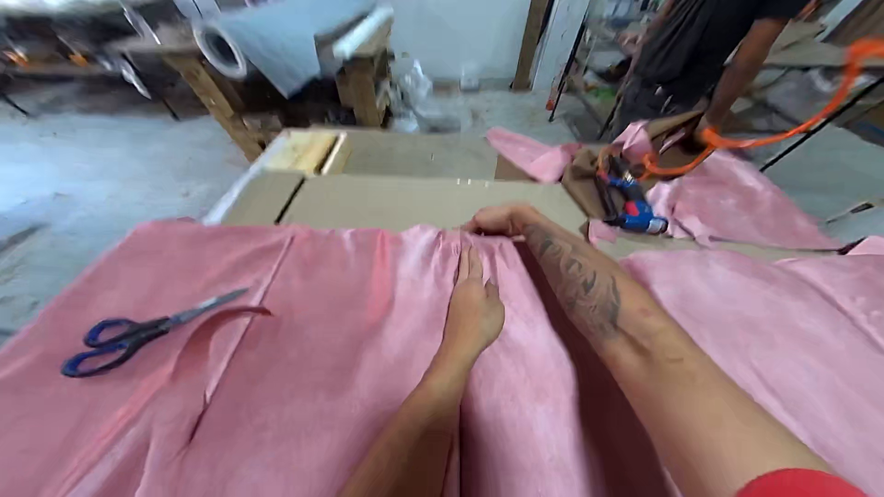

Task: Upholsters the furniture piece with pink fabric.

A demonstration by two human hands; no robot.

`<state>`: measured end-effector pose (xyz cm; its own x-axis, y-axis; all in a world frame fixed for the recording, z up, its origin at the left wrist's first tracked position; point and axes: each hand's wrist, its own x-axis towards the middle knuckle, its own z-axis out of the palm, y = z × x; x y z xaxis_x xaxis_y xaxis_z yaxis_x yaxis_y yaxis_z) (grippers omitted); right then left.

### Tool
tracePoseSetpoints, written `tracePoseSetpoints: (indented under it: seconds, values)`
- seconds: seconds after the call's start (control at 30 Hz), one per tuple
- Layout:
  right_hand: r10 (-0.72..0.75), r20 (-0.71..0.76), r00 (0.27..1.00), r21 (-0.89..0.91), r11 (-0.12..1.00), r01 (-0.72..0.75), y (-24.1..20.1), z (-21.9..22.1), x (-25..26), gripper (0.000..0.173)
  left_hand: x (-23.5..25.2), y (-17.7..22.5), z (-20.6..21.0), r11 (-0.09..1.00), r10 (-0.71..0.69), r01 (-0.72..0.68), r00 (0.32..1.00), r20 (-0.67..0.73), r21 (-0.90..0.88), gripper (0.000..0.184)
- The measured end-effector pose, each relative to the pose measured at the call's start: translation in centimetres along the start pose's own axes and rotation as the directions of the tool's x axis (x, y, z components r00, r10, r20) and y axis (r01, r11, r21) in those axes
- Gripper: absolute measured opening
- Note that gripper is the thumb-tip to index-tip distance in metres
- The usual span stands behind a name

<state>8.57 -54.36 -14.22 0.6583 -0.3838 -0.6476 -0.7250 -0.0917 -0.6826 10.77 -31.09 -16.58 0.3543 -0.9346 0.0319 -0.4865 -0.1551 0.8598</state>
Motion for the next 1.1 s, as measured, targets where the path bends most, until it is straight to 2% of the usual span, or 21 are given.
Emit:
tracePoseSetpoints:
  seconds: [0.07,0.17,0.23,0.3,0.37,0.43,0.5,0.57,0.63,0.73,0.8,0.9,0.97,1.1]
  values:
    - [0.002,0.119,0.993,0.089,0.996,-0.012,-0.1,0.3,0.6,0.029,0.2,0.1,0.0,1.0,-0.01,0.01,1.0,-0.005,-0.006,0.06]
    - [-0.145,0.152,0.978,0.045,0.989,0.139,1.0,-0.4,2.3,0.021,0.4,0.3,0.1,0.999,-0.018,0.018,1.0,-0.005,0.039,0.062]
    - [-0.233,0.141,0.962,0.109,0.97,0.219,1.0,-0.7,3.1,0.015,0.3,0.3,0.4,0.997,-0.025,0.025,1.0,-0.008,0.071,0.064]
    - [-0.237,0.087,0.967,0.096,0.969,0.229,0.6,-0.5,3.0,0.009,0.3,0.3,0.5,0.995,-0.021,0.022,1.0,-0.012,0.097,0.064]
    - [-0.19,0.132,0.973,-0.037,0.98,0.196,0.8,-0.6,2.6,0.014,0.2,0.4,0.5,0.993,-0.027,0.027,1.0,0.001,0.112,0.065]
    - [-0.157,0.157,0.975,-0.069,0.983,0.17,0.9,-0.3,1.9,0.017,0.0,0.4,0.4,0.994,-0.03,0.03,1.0,0.0,0.105,0.064]
    - [-0.161,0.105,0.981,-0.104,0.979,0.172,0.9,0.3,2.3,0.02,-0.1,0.3,0.3,0.995,-0.028,0.029,1.0,-0.007,0.092,0.064]
    - [-0.178,-0.074,0.981,-0.214,0.964,0.158,0.9,0.5,2.8,0.019,-0.1,0.3,0.3,0.996,-0.016,0.017,1.0,-0.019,0.085,0.062]
    - [-0.211,-0.3,0.93,-0.352,0.931,0.097,0.4,0.2,3.0,0.016,0.0,0.4,0.4,0.996,-0.003,0.006,0.999,-0.032,0.091,0.061]
    - [-0.344,-0.521,0.781,-0.472,0.879,0.073,-0.5,0.5,2.9,0.017,-0.5,0.7,0.7,0.993,-0.01,0.02,0.997,-0.081,0.116,0.058]
    - [-0.458,-0.58,0.673,-0.561,0.824,0.078,-1.0,1.2,2.7,0.017,-1.5,1.4,0.8,0.988,-0.055,0.07,0.992,-0.112,0.135,0.055]
    - [-0.551,-0.627,0.551,-0.616,0.784,0.083,-0.7,1.7,2.5,0.019,-2.9,2.2,0.7,0.977,-0.157,0.157,0.988,-0.007,0.146,0.063]
    - [-0.569,-0.644,0.512,-0.61,0.785,0.106,-0.4,1.7,2.8,0.017,-0.8,1.5,0.5,0.981,-0.145,0.142,0.989,0.012,0.135,0.062]
    - [-0.599,-0.676,0.43,-0.608,0.782,0.134,-0.2,1.9,2.8,0.02,6.2,0.7,1.0,0.989,-0.053,0.058,0.998,-0.039,0.136,0.054]
